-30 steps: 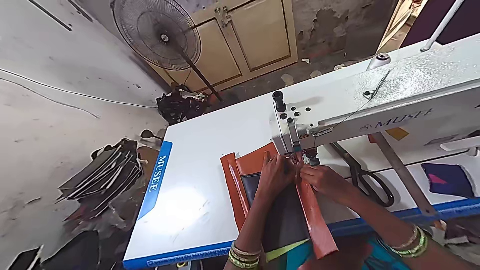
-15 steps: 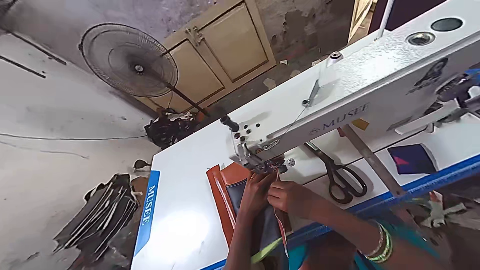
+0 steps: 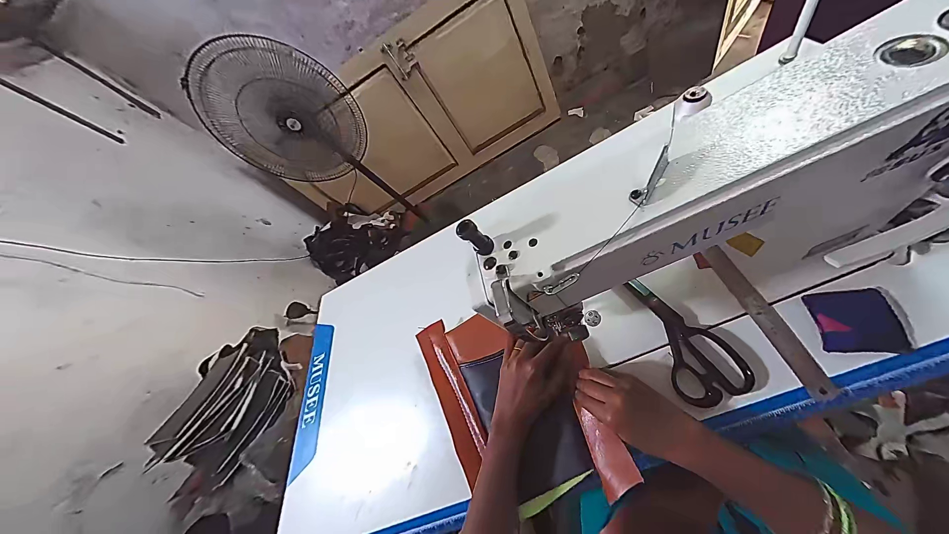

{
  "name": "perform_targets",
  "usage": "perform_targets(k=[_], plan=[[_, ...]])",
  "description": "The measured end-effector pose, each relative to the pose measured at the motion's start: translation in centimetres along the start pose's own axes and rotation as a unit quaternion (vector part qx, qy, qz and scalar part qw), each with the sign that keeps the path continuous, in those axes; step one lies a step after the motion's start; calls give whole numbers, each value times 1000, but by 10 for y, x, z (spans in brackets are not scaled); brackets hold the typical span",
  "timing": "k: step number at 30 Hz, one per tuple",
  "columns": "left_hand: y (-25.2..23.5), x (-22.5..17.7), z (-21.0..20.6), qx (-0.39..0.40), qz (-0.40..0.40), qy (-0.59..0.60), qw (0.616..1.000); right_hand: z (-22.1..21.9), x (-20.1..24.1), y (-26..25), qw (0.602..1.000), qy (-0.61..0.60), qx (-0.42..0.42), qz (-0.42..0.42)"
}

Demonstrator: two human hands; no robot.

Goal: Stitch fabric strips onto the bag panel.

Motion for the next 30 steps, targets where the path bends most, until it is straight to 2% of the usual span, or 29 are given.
perform_targets(k=[6, 13, 21, 24, 26, 29, 30], plan=[[-5, -4, 4, -13, 59, 5, 998, 2, -7, -4, 1000, -5, 10, -1], [-18, 5, 8, 32, 109, 11, 993, 1, -18, -14, 1000, -22, 17, -10], [-32, 23, 9, 47, 95, 18, 994, -4, -28, -26, 998, -55, 23, -39], [-29, 26, 6, 0, 24, -13, 1000, -8, -28, -25, 997, -58, 11, -52], [-22, 26, 1, -55, -44, -30, 997, -7, -20, -20, 997, -53, -10, -47], [-11, 12, 4, -27, -39, 19, 999, 3, 8, -27, 999, 5, -40, -20], [-7, 7, 7, -8, -25, 37, 999, 5, 19, -33, 999, 33, -23, -23]])
Point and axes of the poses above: each hand's wrist, its own y-axis away from the middle knuckle, its own z-axis out of the back of the hand, x = y × z, the point moved 1 cm from there along -y, towards the middle knuckle, and after that the axes turned 2 degrees about -z, right-handed, at the moved point
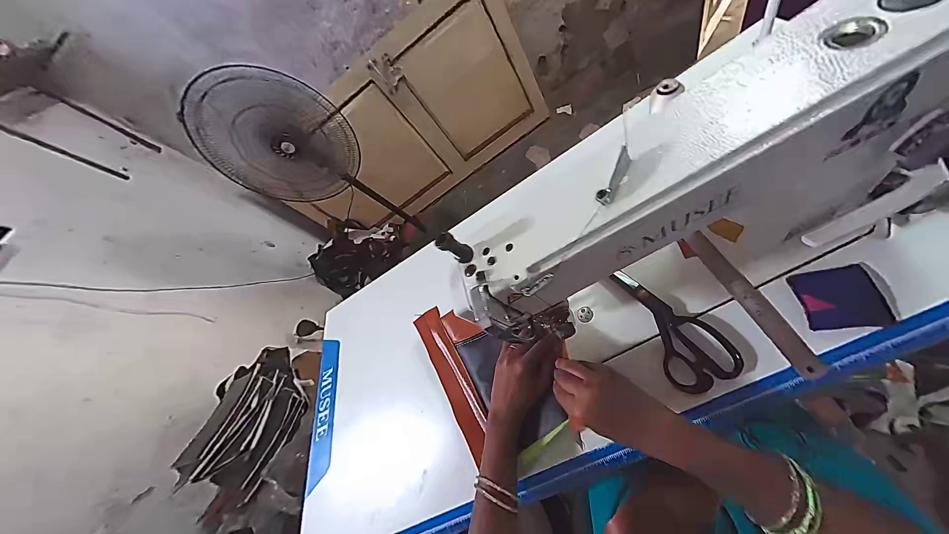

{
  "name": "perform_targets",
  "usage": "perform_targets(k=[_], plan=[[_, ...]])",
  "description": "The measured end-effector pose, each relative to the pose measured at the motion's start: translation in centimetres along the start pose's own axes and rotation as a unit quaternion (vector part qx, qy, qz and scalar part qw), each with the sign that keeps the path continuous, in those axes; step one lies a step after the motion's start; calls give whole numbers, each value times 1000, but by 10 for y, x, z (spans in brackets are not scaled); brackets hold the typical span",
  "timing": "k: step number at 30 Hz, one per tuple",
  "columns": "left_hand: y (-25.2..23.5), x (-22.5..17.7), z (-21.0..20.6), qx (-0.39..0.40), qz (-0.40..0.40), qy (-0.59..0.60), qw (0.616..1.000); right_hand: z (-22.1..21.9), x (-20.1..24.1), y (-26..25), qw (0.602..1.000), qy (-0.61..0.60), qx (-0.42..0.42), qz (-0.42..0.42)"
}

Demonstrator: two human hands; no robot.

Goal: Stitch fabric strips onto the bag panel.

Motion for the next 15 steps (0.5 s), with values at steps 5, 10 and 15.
perform_targets(k=[5, 10, 15], plan=[[2, -9, 8, 63, 33, 10, 997, 21, 20, -23, 965, 2, 255, -60], [12, -20, 1, 102, 98, 24, 990, 6, 0, 20, 995, 31, 93, -25], [13, -21, -3, 79, 93, 10, 993, -2, -8, 30, 999, 30, 44, -6]])
Point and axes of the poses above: each hand's wrist, its own y-axis away from the middle knuckle, its own z-axis out of the back of the hand, x = y × z, the point moved 1 cm from there along -y, towards the middle knuckle, and after that the axes turned 2 degrees about -z, right-handed, at the moved point
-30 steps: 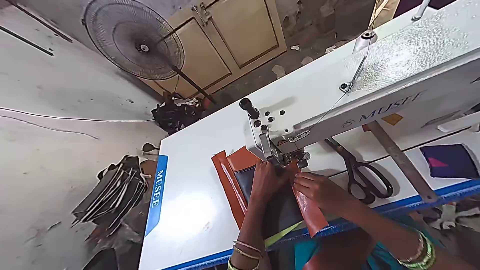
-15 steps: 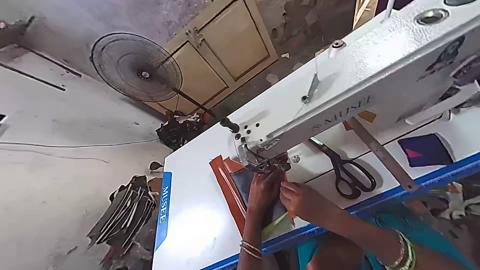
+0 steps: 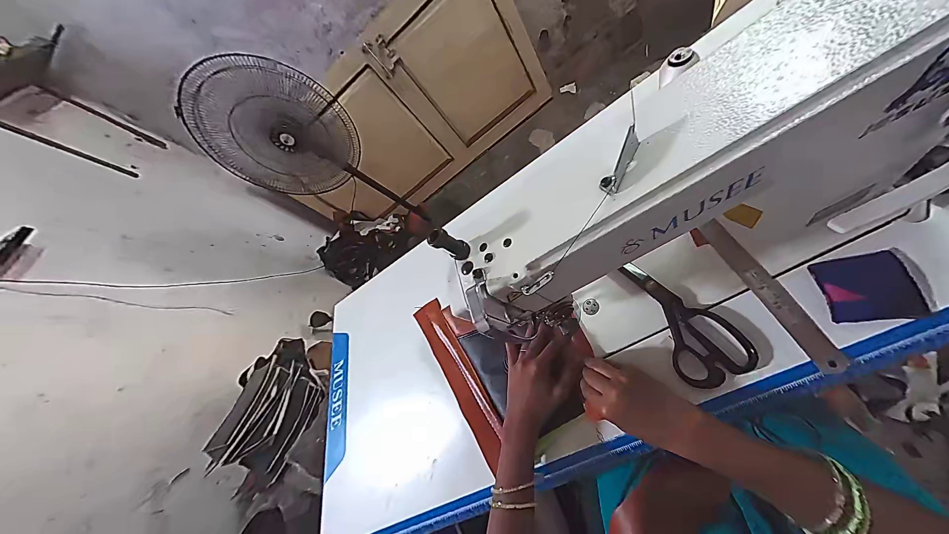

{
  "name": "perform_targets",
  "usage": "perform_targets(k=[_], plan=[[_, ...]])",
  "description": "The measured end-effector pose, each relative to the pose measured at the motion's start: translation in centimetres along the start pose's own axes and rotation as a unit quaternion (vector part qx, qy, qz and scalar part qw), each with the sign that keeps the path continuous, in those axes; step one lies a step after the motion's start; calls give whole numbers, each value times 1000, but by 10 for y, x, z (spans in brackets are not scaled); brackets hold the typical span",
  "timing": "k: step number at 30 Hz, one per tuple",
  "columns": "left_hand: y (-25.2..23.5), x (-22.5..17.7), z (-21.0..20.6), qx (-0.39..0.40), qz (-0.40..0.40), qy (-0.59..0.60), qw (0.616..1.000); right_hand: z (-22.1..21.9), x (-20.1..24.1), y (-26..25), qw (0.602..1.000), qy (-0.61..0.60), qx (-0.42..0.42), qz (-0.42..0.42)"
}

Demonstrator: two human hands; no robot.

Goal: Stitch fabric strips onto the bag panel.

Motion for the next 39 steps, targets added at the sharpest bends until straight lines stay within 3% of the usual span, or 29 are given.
perform_targets(k=[9, 17, 24, 30, 34, 39], plan=[[-7, 5, -1, -38, -1, -19, 999, -2, -4, -7, 1000, 5, -6, 5], [-27, 10, 10, 11, 73, -3, 997, -9, -18, -19, 1000, -8, -8, -4], [-43, 22, 11, 16, 71, -24, 997, -11, -27, -31, 1000, -7, -5, -17], [-28, 12, 7, -65, -27, -19, 997, -1, -18, -30, 999, -42, 3, -20], [-8, 5, 7, -55, -48, 53, 996, 0, 3, -41, 999, -22, -37, 6], [-5, 12, 4, -36, -66, 24, 997, -2, 3, -31, 998, 45, -42, 13]])
Point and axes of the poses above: each hand's wrist, its own y-axis away from the middle knuckle, its own z-axis out of the back of the hand, x = y × z, the point moved 1 cm from there along -y, towards the middle knuckle, and after that the axes turned 2 degrees about -z, right-handed, at the moved point
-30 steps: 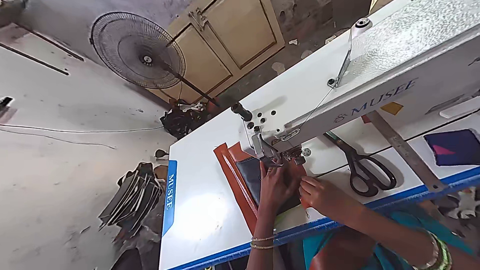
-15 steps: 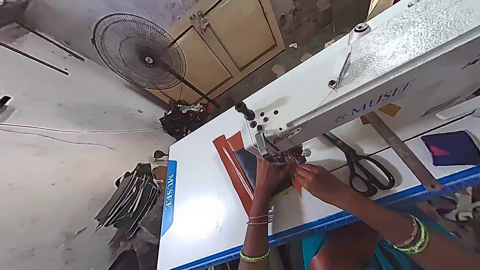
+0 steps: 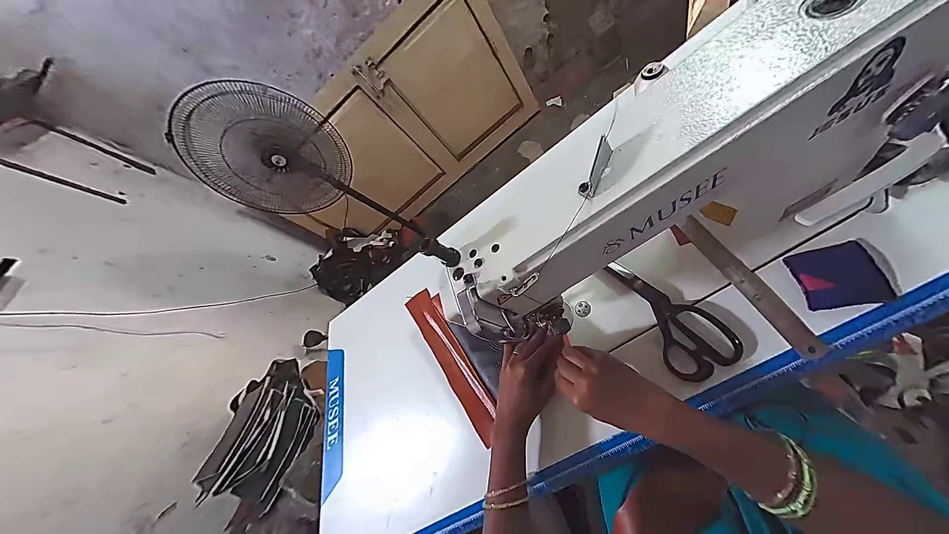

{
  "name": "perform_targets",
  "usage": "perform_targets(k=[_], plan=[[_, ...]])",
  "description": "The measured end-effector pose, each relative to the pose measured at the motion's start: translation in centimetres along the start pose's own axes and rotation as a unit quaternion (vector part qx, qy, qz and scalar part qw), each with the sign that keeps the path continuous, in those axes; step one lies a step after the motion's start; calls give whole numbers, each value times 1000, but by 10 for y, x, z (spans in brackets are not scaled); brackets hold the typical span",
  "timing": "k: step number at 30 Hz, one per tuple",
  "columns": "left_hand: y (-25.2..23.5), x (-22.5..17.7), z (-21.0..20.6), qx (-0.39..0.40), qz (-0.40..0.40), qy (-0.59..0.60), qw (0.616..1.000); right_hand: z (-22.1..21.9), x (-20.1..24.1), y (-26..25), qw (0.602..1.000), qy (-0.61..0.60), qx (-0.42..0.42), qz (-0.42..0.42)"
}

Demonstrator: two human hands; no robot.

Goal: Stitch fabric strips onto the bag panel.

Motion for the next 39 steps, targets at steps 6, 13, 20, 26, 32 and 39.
perform_targets(k=[6, 13, 20, 26, 32, 39], plan=[[3, 1, -4, 4, -1, -21, 1000, -13, -15, 34, 999, -41, -11, -2], [-5, 1, -2, -8, 27, -16, 999, -12, -19, 25, 999, -33, 0, 1], [-16, 2, 3, 6, 92, -5, 996, -13, -27, 16, 999, -34, 11, -4], [-31, 19, 8, 49, 109, -1, 993, -18, -37, 6, 1000, -25, 6, -1], [-41, 30, 13, 64, 102, -2, 993, -22, -38, 1, 999, 7, -12, -29], [-62, 37, 20, 74, 211, -14, 975, -19, -31, 12, 997, 40, 35, -59]])
Point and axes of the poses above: each hand's wrist, its own y-axis away from the middle knuckle, its own z-axis out of the back of the hand, x = y × z, the point moved 1 cm from there along -y, towards the middle knuckle, and after that the axes turned 2 degrees about -z, right-handed, at the moved point
